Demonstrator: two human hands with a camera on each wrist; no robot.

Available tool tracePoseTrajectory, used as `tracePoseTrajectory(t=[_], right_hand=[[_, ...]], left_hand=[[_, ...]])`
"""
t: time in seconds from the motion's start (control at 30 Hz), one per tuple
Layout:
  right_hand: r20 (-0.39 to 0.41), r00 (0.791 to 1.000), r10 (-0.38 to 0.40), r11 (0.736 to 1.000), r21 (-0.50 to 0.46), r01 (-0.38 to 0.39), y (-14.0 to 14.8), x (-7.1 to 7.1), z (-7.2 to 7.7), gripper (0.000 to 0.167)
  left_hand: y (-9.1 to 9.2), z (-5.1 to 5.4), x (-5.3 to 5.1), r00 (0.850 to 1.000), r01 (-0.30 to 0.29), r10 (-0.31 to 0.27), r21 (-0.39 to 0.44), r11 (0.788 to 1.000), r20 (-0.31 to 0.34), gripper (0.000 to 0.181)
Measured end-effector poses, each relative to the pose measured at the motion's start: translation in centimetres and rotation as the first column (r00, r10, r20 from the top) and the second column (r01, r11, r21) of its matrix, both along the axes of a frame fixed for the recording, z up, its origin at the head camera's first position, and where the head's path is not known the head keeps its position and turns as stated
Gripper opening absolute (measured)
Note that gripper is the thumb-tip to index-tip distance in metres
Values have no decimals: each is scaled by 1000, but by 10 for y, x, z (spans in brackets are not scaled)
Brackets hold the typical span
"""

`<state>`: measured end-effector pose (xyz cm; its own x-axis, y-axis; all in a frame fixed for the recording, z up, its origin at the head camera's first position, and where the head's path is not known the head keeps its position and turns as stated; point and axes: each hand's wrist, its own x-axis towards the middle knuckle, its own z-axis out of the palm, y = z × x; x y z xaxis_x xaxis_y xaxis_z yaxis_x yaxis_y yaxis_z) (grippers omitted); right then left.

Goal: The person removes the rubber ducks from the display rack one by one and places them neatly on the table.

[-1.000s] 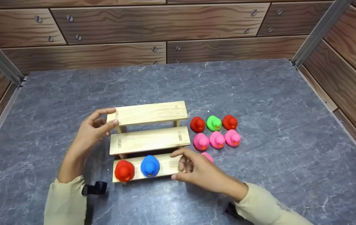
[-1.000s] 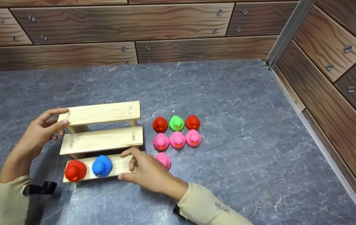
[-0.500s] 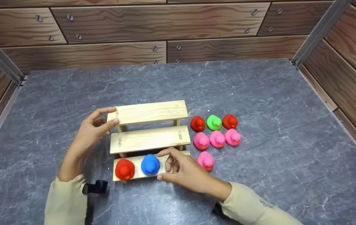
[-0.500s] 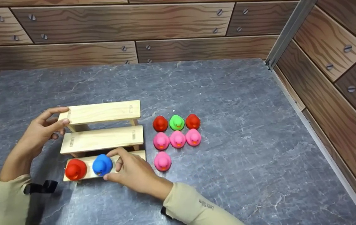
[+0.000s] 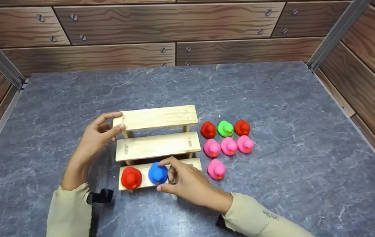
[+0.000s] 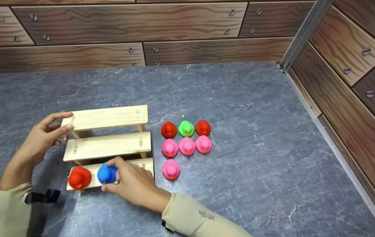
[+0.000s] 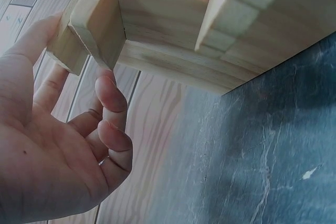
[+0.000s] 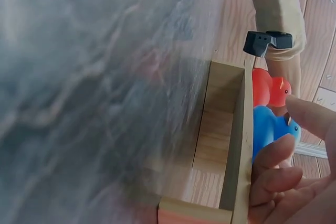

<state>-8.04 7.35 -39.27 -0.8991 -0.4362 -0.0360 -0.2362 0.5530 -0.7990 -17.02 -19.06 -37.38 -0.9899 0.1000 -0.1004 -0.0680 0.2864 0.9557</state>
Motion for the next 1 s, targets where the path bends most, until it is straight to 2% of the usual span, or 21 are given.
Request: tracePoseTrajectory(t=[0.17, 0.47, 0.8, 1.0], right_hand=[[-23, 1000, -18, 999, 37, 19, -2, 1, 0, 46], [-41, 999, -23, 998, 49, 25, -1, 1, -1, 40], [29, 1000, 4, 999, -44, -3, 11, 3, 2, 36], [59, 998, -11, 996, -88, 16, 29, 4, 13, 37]], left_hand=[[0, 0, 0, 1000, 3, -3, -9, 1000, -9, 49], [1, 0, 0, 1000, -5, 5, -27, 1000, -9, 49], [1, -1, 0, 1000, -2, 2, -22, 1000, -1, 49], [0, -1, 1, 1000, 5, -5, -7, 1000, -10, 46]])
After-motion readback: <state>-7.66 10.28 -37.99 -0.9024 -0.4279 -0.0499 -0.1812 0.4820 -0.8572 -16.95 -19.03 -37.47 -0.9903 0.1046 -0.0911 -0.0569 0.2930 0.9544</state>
